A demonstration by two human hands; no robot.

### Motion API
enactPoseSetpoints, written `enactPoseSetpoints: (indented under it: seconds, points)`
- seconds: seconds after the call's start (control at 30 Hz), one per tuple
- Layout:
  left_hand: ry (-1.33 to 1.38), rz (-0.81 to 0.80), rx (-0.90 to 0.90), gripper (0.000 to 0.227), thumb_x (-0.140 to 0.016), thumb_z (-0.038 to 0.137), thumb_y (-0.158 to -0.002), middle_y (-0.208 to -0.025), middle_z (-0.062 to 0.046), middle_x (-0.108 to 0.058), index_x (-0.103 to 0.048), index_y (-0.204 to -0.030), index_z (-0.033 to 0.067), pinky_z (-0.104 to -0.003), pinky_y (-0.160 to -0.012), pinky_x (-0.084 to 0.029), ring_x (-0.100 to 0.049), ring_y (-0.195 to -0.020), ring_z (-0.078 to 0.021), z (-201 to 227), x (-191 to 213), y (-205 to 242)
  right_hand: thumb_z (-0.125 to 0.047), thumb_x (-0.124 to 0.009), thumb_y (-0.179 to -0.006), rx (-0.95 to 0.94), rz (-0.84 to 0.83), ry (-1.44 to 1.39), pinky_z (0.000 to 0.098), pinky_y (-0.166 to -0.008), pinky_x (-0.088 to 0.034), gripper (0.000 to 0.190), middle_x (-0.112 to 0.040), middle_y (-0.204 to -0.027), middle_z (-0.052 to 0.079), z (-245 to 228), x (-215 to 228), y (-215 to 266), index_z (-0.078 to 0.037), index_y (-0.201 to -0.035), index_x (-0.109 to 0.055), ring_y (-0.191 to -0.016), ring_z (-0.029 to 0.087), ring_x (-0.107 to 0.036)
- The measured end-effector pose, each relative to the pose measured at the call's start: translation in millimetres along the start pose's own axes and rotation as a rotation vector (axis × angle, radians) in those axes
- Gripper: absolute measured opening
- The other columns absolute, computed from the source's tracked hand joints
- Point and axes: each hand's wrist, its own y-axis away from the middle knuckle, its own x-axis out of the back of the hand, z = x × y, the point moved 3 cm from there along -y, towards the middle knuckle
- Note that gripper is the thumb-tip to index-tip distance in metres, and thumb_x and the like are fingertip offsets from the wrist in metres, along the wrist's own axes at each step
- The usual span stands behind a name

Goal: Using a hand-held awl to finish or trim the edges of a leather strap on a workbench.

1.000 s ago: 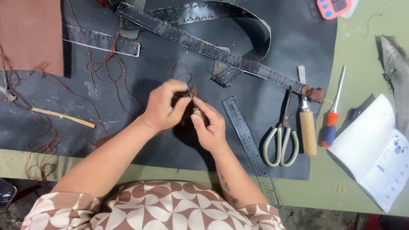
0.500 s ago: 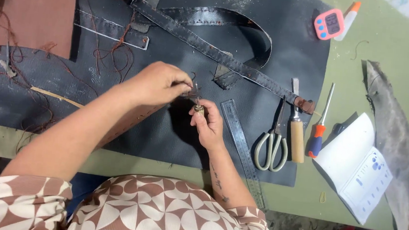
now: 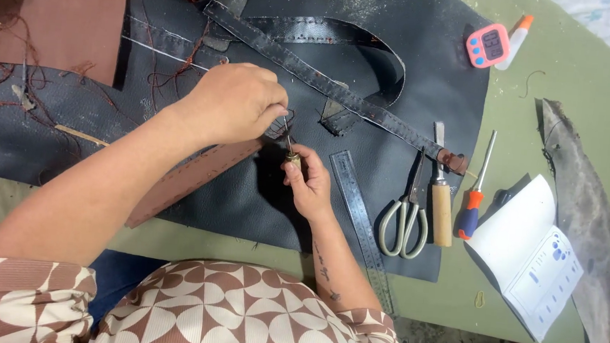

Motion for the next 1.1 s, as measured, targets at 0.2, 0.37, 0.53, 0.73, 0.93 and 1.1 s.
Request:
enactPoseSetpoints:
  seconds: [0.2, 0.37, 0.53, 0.73, 0.93, 1.1]
  points:
    - [-0.048, 0.036, 0.038, 0.018, -0.065, 0.025, -0.096, -0.083, -0.009, -0.070, -0.078, -0.097, 0.0135, -0.042, -0.068, -0.057, -0.070, -0.079, -0.0330, -5, -11, 9, -0.018, -0.059, -0.103, -0.018, 0.029, -0.068, 0.0291, -0.051, -0.054, 0.028, -0.068, -0.082, 0.015, 6, 2, 0, 0.002, -0.123, -0.061, -0.059, 0.016, -0.066]
    - [-0.097, 0.187, 0.299, 0.017, -0.071, 0.021, -0.094, -0.100, -0.010, -0.064, -0.078, -0.107, 0.0127, -0.045, -0.069, -0.059, -0.072, -0.082, -0.0362, -51, -40, 44, -0.013, -0.060, -0.102, -0.059, 0.076, -0.062, 0.0290, -0.048, -0.056, 0.026, -0.069, -0.082, 0.016, -8, -1, -4, 0.002, -0.124, -0.061, -0.058, 0.017, -0.067]
    - [0.074, 0.551, 0.166, 0.034, -0.080, 0.013, -0.086, -0.119, -0.017, -0.061, -0.072, -0.118, 0.0054, -0.049, -0.092, -0.053, -0.066, -0.107, -0.0432, -16, -81, 52, -0.007, -0.063, -0.099, -0.165, 0.154, -0.037, 0.0273, -0.048, -0.059, 0.025, -0.070, -0.083, 0.015, -6, -8, -6, 0.000, -0.124, -0.063, -0.057, 0.018, -0.068]
    - [0.391, 0.665, 0.009, 0.056, -0.085, 0.019, -0.086, -0.134, -0.020, -0.064, -0.063, -0.134, 0.0025, -0.055, -0.108, -0.043, -0.057, -0.128, -0.0435, 7, -114, 24, -0.003, -0.060, -0.098, -0.154, 0.186, 0.044, 0.0293, -0.046, -0.058, 0.027, -0.067, -0.079, 0.017, -5, -16, -2, 0.001, -0.124, -0.063, -0.056, 0.020, -0.067]
    - [0.542, 0.759, 0.109, 0.043, -0.079, 0.013, -0.092, -0.114, -0.008, -0.075, -0.064, -0.131, 0.0045, -0.042, -0.098, -0.052, -0.070, -0.113, -0.0312, -5, -129, 24, -0.011, -0.065, -0.098, -0.158, 0.168, -0.013, 0.0283, -0.048, -0.059, 0.027, -0.067, -0.079, 0.016, -10, -22, -3, 0.000, -0.123, -0.063, -0.058, 0.019, -0.068]
    - [0.579, 0.774, 0.115, 0.047, -0.086, 0.019, -0.087, -0.102, -0.007, -0.079, -0.065, -0.126, 0.0025, -0.037, -0.089, -0.058, -0.074, -0.098, -0.0272, -15, -138, 22, -0.012, -0.065, -0.099, -0.162, 0.169, -0.016, 0.0266, -0.049, -0.059, 0.028, -0.067, -0.079, 0.014, -7, -21, -5, 0.000, -0.124, -0.062, -0.059, 0.017, -0.068]
